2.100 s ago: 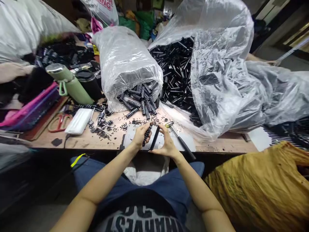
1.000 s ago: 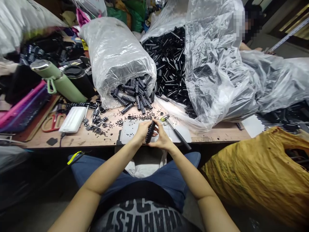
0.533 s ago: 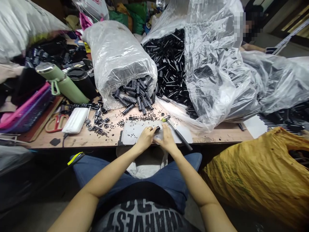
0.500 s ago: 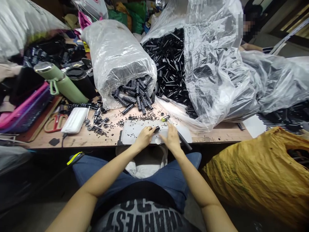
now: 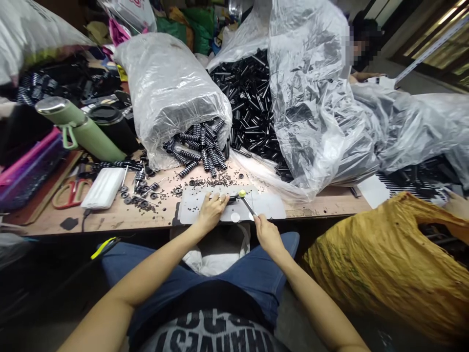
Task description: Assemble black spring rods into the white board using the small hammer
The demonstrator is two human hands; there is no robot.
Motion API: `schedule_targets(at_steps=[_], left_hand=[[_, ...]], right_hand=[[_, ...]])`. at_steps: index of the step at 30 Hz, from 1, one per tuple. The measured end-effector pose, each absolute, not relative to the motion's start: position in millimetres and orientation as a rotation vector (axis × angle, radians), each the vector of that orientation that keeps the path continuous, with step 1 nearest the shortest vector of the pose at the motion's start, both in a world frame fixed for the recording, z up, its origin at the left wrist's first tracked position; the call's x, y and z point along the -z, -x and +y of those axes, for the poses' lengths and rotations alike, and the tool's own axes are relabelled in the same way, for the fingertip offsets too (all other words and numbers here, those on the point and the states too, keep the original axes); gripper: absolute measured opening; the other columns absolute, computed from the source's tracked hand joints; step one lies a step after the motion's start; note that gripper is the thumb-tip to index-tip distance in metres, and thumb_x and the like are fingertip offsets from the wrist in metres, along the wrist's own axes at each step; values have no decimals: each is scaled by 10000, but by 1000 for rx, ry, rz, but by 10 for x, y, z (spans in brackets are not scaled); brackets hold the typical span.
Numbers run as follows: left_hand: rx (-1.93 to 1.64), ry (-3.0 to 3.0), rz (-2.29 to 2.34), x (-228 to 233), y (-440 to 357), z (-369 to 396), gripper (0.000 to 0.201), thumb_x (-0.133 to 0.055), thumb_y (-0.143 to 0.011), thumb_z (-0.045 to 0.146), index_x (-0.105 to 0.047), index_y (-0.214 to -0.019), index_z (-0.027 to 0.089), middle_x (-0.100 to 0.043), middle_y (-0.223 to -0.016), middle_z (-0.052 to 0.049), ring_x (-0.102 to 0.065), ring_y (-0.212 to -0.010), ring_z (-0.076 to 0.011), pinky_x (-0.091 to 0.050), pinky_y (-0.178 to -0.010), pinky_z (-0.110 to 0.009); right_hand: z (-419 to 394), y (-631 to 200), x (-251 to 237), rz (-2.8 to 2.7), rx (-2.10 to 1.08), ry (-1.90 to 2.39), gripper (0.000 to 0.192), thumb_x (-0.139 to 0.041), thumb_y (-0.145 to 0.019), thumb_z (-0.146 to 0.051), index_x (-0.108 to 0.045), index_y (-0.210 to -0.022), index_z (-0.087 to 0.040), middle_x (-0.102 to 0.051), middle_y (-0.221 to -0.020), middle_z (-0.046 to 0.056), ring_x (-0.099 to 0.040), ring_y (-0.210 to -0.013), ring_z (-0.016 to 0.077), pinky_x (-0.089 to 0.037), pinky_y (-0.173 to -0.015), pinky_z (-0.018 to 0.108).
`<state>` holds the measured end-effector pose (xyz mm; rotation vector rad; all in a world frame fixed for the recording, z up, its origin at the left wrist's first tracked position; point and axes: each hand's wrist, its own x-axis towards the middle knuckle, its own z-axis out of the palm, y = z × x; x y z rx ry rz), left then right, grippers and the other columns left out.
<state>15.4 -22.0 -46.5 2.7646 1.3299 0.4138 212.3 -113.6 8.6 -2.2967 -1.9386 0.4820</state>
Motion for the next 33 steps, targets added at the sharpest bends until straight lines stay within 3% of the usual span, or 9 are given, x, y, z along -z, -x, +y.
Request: schedule_targets(at_steps=[2,6,12,15,20,23,25,28,33], left_hand=[[-429,-2774,1334,484,-222,-285,495,-323,-955,260,-398,-1407,73,-465,-1411,-189,-380,-1329,-301,-171,-1113,-518],[-424,-2758,1329,537,-304,-391,801,-404,-884,541,-287,-1436,-27,-280,-1501,-258,-182,-1424,-351,-128,-1143,-510],[-403,-2759,1295,628,-273,-388,652,-364,-896,322,-258,-1453,0,-336,-1477,-248,-266,-1402,-320,-199,-1122,-491],[-434,-2732,1304,567,-294,-302,555,-360,-911,261,-347,-1414,26,-434,-1411,-235,-367,-1342,-311,-271,-1085,-478],[-362,-2554,1486,290,-321,-398,410,-364,-869,68,-550,-1232,105,-634,-1045,-171,-583,-974,-259,-466,-813,-374],[-358,-2498,1446,126,-180,-416,277,-431,-901,193,-611,-1107,152,-626,-955,-137,-576,-864,-244,-470,-724,-337],[-437,-2387,1627,39,0,-180,307,-438,-921,299,-593,-1131,137,-606,-1018,-156,-562,-883,-254,-463,-724,-342],[-551,-2241,2039,-1,291,484,344,-371,-940,273,-561,-1148,76,-561,-1105,-206,-508,-1022,-310,-428,-822,-398],[-321,-2222,2063,175,432,1221,279,-395,-901,205,-589,-1029,51,-531,-1128,-228,-472,-1064,-335,-392,-874,-436]], right_hand=[[-1122,-2074,-239,-1896,-445,2187,315,-263,-1010,-351,-514,-894,-199,-636,-669,37,-618,-599,195,-298,-549,248],[-1079,-1841,-484,-1832,-423,1927,388,-192,-1006,-402,-522,-964,-202,-646,-708,50,-631,-627,198,-367,-578,251],[-997,-1505,-270,-2245,-594,2060,316,-309,-996,-385,-547,-929,-188,-683,-761,93,-660,-672,234,-384,-592,273],[-946,-1570,-279,-2218,-569,2026,364,-247,-1011,-401,-539,-911,-208,-672,-732,53,-653,-680,208,-362,-591,254],[-809,-1951,-349,-1987,-359,2145,385,-222,-1016,-412,-532,-904,-214,-659,-719,37,-626,-652,198,-315,-574,254],[-763,-2237,-202,-1989,-272,2314,345,-304,-1003,-413,-560,-898,-206,-658,-703,48,-612,-633,203,-290,-572,264],[-757,-2385,-75,-1998,-199,2398,343,-341,-991,-421,-582,-898,-194,-658,-713,65,-607,-645,212,-297,-576,273],[-650,-2481,21,-2045,-2,2276,346,-380,-976,-423,-611,-904,-176,-669,-857,103,-608,-820,242,-362,-667,295],[223,-2365,-132,-2154,93,2022,352,-300,-999,-317,-576,-1116,-134,-622,-1111,142,-520,-1055,245,-360,-874,321]])
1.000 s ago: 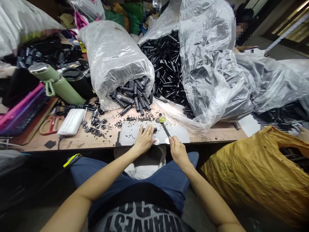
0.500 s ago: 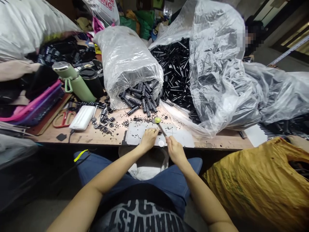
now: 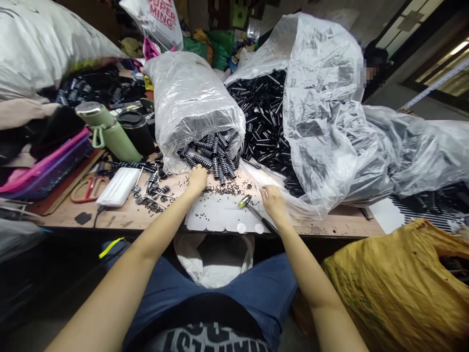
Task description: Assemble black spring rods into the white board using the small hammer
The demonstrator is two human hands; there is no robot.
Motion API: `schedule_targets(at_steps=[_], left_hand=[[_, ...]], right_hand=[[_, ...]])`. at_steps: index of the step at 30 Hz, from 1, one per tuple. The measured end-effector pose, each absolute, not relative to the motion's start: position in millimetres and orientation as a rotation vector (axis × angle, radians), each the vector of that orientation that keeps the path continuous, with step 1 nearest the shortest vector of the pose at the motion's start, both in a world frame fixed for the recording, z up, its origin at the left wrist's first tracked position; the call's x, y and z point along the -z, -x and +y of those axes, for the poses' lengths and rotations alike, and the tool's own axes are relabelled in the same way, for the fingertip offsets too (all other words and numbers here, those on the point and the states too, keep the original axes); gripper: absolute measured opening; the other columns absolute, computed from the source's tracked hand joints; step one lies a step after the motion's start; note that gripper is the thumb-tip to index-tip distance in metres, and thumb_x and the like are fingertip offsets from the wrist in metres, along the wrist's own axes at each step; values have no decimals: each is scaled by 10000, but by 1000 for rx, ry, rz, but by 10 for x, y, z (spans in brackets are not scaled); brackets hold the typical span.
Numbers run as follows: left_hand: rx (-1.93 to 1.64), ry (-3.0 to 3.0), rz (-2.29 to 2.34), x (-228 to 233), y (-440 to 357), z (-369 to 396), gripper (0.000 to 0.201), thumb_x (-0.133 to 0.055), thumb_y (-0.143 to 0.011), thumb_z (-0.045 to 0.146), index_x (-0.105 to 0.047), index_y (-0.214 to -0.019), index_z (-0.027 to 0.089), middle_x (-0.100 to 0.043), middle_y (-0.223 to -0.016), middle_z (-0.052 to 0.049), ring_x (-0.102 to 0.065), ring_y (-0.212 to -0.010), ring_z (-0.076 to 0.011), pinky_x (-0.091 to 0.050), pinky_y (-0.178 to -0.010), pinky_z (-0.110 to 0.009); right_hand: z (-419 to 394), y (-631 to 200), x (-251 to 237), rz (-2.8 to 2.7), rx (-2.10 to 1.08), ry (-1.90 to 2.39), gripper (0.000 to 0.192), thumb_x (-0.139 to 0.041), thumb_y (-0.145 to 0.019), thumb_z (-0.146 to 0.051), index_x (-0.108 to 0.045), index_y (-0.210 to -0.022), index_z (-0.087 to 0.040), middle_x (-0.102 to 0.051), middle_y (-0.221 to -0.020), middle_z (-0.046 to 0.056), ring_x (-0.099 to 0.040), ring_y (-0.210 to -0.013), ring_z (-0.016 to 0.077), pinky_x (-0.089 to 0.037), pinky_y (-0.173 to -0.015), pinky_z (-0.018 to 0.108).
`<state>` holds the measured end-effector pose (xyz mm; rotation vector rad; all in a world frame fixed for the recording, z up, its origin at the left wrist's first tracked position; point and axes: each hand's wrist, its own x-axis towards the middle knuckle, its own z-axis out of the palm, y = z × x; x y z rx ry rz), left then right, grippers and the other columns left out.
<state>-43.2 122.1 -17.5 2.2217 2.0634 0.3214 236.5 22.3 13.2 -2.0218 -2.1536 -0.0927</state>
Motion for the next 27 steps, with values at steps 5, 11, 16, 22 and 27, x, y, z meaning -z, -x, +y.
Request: schedule_targets(at_steps=[5,11,16,22,27], left_hand=[[-452,-2153,2000,268,402,1098,255,-407,-907,226,-567,-1025,67,-541,-1103,-231,-527,-1027,-321,-412,-874,-419],[-1005,-1785,1617,85,493,721,269,-420,-926,321,-535,-1094,144,-607,-1033,-132,-575,-1011,-259,-445,-885,-370],[-1033,-1981,1331,-167,234,432,272,-641,-785,366,-629,-974,172,-620,-999,-94,-588,-942,-239,-464,-826,-333],[-906,-1321,1126,-110,-73,288,264,-706,-699,364,-565,-646,146,-521,-513,25,-458,-451,-97,-350,-455,-218],[-975,-1012,1038,-53,-75,142,351,-758,-654,412,-540,-741,151,-469,-488,67,-395,-360,-58,-278,-350,-180]], right_hand=[[1265,-2257,-310,-2204,11,2150,330,-300,-946,-98,-583,-1115,-83,-628,-1103,194,-514,-1017,246,-344,-818,329],[1452,-2218,-492,-2361,-35,2048,297,-378,-935,-106,-631,-1087,-67,-649,-1103,210,-502,-1059,255,-320,-873,363],[1053,-2062,-878,-2877,-630,1471,195,-559,-885,-257,-691,-1021,-213,-702,-973,47,-585,-894,192,-409,-813,293],[445,-1781,-843,-2593,-491,1210,793,-721,-740,-437,-387,-1403,-158,-431,-1396,167,-411,-1284,315,-376,-1038,460],[48,-1644,-456,-2460,-338,1305,1121,-848,-553,-403,-236,-1456,-145,-317,-1449,209,-310,-1344,371,-302,-1093,530]])
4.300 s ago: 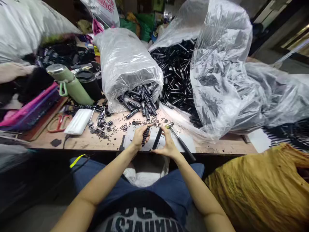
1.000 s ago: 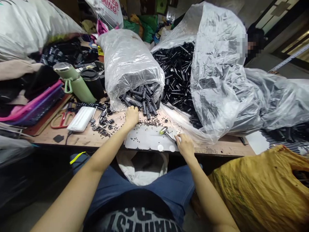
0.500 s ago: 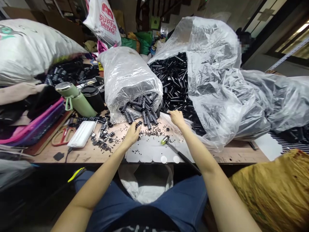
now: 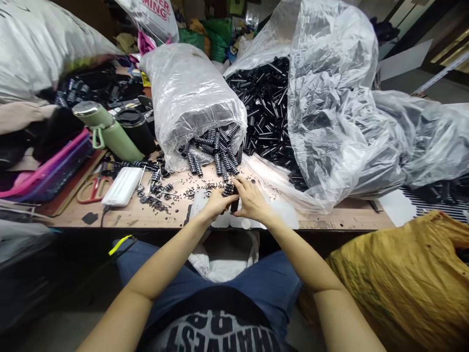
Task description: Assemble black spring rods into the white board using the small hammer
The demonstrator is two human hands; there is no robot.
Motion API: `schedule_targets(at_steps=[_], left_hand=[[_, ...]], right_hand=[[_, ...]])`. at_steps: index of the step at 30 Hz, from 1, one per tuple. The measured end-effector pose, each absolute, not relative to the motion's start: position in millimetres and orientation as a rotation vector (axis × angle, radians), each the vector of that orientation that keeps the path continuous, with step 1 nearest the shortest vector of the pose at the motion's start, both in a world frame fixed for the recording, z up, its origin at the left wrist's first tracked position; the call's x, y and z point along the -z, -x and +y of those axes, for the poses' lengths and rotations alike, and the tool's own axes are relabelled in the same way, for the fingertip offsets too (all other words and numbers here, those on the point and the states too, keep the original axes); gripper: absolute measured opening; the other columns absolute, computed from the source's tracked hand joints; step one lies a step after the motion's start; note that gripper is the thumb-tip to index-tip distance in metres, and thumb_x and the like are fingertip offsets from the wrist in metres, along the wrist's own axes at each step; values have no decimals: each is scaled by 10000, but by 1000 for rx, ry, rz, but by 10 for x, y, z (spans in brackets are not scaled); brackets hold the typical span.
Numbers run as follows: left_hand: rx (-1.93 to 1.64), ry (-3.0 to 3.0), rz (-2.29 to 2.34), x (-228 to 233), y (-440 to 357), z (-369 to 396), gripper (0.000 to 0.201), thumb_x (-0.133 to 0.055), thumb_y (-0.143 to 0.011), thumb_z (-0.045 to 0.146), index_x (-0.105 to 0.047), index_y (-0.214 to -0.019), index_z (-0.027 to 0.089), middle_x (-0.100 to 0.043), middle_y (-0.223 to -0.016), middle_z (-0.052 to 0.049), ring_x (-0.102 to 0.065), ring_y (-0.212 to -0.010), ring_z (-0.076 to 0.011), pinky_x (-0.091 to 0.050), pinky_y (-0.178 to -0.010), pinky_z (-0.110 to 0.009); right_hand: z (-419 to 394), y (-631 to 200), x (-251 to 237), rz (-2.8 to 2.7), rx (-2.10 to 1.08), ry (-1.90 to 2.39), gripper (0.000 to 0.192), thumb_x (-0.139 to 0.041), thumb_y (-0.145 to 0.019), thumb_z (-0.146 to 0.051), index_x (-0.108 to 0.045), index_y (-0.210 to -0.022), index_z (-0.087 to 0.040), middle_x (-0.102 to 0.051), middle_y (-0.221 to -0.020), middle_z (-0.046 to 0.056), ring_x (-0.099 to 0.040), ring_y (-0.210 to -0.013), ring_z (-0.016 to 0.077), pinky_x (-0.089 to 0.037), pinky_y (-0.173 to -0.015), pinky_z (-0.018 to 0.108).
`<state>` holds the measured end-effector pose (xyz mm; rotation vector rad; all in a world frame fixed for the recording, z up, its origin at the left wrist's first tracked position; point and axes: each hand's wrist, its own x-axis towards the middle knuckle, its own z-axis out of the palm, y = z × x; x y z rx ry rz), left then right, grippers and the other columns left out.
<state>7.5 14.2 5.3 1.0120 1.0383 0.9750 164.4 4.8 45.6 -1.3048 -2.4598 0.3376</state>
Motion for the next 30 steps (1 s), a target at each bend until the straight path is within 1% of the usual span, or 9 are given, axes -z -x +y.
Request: schedule_targets(at_steps=[4,7,10,13,15,17,21,26,30], left_hand=[[-1079,-918,840,-89,37,80,466,-661,-758,514,-528,-1065,189,-536,-670,53,-432,-384,-46,-321,-356,-167],[-1066,-901,803,-43,115,93,406,-582,-822,516,-538,-1050,183,-533,-715,31,-476,-438,-60,-367,-395,-179],[-1069,-1151,964,97,99,145,368,-463,-903,461,-556,-1117,177,-548,-736,7,-467,-451,-78,-379,-418,-208],[-1039,-1726,1302,283,28,138,370,-499,-902,367,-568,-1210,174,-623,-884,-73,-592,-709,-173,-485,-643,-298],[-933,-2090,1517,403,19,49,419,-553,-875,312,-551,-1270,172,-630,-1009,-130,-585,-939,-264,-469,-805,-393],[-838,-2288,1653,500,77,-95,452,-551,-874,265,-519,-1313,160,-626,-1036,-155,-555,-1013,-308,-438,-856,-452],[-1021,-2228,1570,529,328,-349,350,-549,-878,241,-555,-1208,125,-635,-969,-132,-589,-915,-251,-469,-826,-393],[-1312,-1951,1306,322,350,-226,204,-664,-806,328,-604,-933,180,-631,-909,-67,-593,-836,-189,-490,-779,-315],[-1291,-1655,1162,303,48,51,293,-602,-841,345,-575,-1080,178,-630,-962,-72,-605,-869,-187,-485,-817,-331]], right_hand=[[-285,-1823,-180,-2367,-551,1341,1082,-815,-571,-499,-259,-1430,-150,-382,-1408,196,-357,-1328,337,-330,-1096,486],[-436,-2093,58,-2350,-673,1422,1071,-800,-550,-584,-307,-1409,-174,-422,-1379,188,-395,-1303,340,-336,-1087,505],[-422,-2268,247,-2249,-560,1559,1081,-818,-531,-559,-315,-1410,-183,-426,-1371,189,-390,-1300,355,-322,-1084,532],[-370,-2273,330,-2184,-437,1659,1091,-808,-542,-567,-296,-1428,-185,-416,-1382,193,-379,-1304,363,-325,-1073,543],[-380,-2237,343,-2189,-399,1717,1101,-789,-557,-596,-280,-1441,-182,-395,-1406,196,-360,-1320,366,-319,-1076,538],[-426,-2219,343,-2215,-389,1760,1105,-758,-585,-628,-258,-1457,-169,-363,-1438,199,-333,-1343,360,-301,-1092,519],[-522,-2247,320,-2287,-419,1806,1103,-699,-650,-648,-186,-1488,-148,-284,-1497,200,-273,-1385,344,-273,-1112,483],[-529,-2180,213,-2307,-440,1931,1086,-666,-671,-661,-163,-1497,-167,-258,-1516,192,-259,-1390,351,-249,-1104,509],[-514,-2078,134,-2254,-444,2037,1033,-670,-680,-628,-213,-1481,-163,-292,-1491,202,-281,-1373,364,-257,-1087,527]])
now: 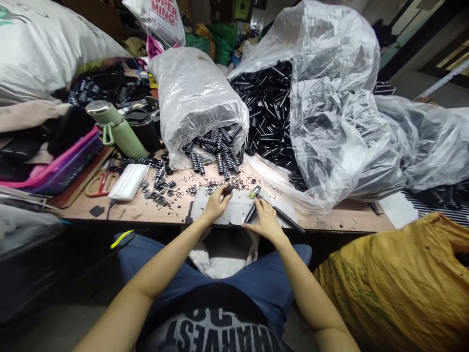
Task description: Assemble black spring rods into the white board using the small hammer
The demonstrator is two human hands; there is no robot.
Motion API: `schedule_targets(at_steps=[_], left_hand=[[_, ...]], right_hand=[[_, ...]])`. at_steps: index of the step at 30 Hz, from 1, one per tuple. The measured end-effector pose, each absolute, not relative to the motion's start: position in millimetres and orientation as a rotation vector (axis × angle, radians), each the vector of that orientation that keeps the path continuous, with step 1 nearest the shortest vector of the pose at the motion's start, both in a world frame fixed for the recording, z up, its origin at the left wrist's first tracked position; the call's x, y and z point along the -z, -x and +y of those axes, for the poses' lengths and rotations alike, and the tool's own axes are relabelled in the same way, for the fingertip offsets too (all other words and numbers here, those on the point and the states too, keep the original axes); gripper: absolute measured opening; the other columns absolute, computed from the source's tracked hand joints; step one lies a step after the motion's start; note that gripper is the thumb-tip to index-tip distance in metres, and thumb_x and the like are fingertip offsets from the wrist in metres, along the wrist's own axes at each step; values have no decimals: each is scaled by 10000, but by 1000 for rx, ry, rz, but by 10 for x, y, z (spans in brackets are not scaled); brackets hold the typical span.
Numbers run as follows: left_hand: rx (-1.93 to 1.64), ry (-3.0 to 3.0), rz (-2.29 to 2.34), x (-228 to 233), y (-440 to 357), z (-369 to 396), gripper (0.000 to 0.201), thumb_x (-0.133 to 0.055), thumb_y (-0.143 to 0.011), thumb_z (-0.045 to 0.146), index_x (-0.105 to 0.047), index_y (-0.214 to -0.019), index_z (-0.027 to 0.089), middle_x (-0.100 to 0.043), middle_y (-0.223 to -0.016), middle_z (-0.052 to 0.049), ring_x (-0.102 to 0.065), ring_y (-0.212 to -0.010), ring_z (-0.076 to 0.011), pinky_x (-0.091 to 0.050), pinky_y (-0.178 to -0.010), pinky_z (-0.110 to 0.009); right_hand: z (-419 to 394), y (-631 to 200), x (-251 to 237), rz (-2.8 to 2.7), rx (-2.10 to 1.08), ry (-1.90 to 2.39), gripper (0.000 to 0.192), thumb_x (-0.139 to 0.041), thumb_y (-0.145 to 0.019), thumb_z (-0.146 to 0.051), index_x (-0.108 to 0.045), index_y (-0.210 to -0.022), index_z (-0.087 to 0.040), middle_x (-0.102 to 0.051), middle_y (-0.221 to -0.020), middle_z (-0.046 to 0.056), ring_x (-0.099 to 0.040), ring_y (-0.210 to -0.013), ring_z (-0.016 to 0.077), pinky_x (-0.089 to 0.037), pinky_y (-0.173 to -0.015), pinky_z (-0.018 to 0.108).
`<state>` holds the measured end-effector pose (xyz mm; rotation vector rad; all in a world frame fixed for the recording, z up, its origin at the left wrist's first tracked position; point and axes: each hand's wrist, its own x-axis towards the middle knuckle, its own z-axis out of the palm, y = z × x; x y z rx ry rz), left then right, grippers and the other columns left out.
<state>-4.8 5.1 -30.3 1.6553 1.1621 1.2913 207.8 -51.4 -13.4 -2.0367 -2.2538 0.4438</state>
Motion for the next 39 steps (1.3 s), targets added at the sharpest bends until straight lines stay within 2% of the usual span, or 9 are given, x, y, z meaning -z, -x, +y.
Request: schedule_targets(at_steps=[3,7,11,14,19,22,29,35,39], left_hand=[[-1281,-1205,1011,314,-121,143,380,-514,-887,436,-519,-1170,183,-585,-827,-21,-569,-646,-122,-490,-631,-266],[-1217,-807,849,179,-141,78,414,-541,-846,531,-559,-1055,174,-503,-662,37,-444,-438,-60,-339,-396,-179],[-1137,-725,818,-8,-106,-19,445,-589,-803,489,-592,-1094,153,-487,-548,64,-368,-329,-45,-241,-327,-168],[-1130,-670,850,-75,-137,-55,418,-572,-796,446,-634,-1050,120,-535,-541,40,-433,-351,-63,-294,-343,-178],[-1165,-579,881,-136,-219,-112,276,-658,-718,368,-630,-848,126,-591,-578,7,-570,-457,-115,-461,-453,-217],[-1074,-551,892,-199,-238,-149,286,-645,-744,397,-610,-834,127,-585,-558,-1,-576,-435,-138,-486,-442,-250],[-982,-550,956,-265,-243,-134,254,-628,-812,355,-594,-763,109,-576,-538,-22,-566,-423,-126,-484,-418,-229],[-887,-548,1015,-160,-240,-57,283,-611,-846,375,-631,-833,93,-575,-565,-27,-570,-471,-118,-518,-485,-244],[-941,-976,1126,10,-233,-90,319,-569,-867,338,-645,-1084,118,-636,-812,-73,-635,-683,-164,-558,-673,-328]], right_hand=[[-529,-2086,122,-2214,-527,2018,1099,-725,-648,-541,-142,-1495,-153,-268,-1498,206,-243,-1394,356,-239,-1108,527],[-567,-2125,92,-2158,-679,1752,1166,-751,-645,-400,0,-1503,-159,-175,-1530,202,-167,-1433,317,-214,-1153,490],[-546,-2001,-33,-2095,-704,1400,1199,-818,-588,-464,-71,-1490,-205,-216,-1506,177,-214,-1418,324,-266,-1147,498],[-470,-1824,-147,-2087,-676,1170,1209,-837,-555,-505,-108,-1476,-221,-242,-1493,170,-236,-1410,337,-311,-1126,509],[-336,-1623,-215,-2126,-667,925,1183,-835,-583,-484,-104,-1473,-212,-257,-1495,169,-226,-1423,312,-263,-1164,478],[-308,-1600,-177,-2099,-686,870,1143,-833,-596,-465,-136,-1467,-216,-255,-1494,159,-229,-1422,299,-261,-1168,462],[-353,-1561,-17,-1929,-828,1049,1132,-843,-545,-470,-197,-1436,-206,-316,-1421,148,-329,-1361,291,-311,-1145,445],[-397,-1497,108,-1812,-863,1106,1083,-825,-566,-423,-191,-1417,-203,-310,-1434,148,-353,-1347,282,-323,-1133,434],[-377,-1455,270,-1778,-714,1268,1061,-805,-561,-384,-200,-1410,-189,-345,-1411,163,-376,-1318,305,-327,-1113,465]])
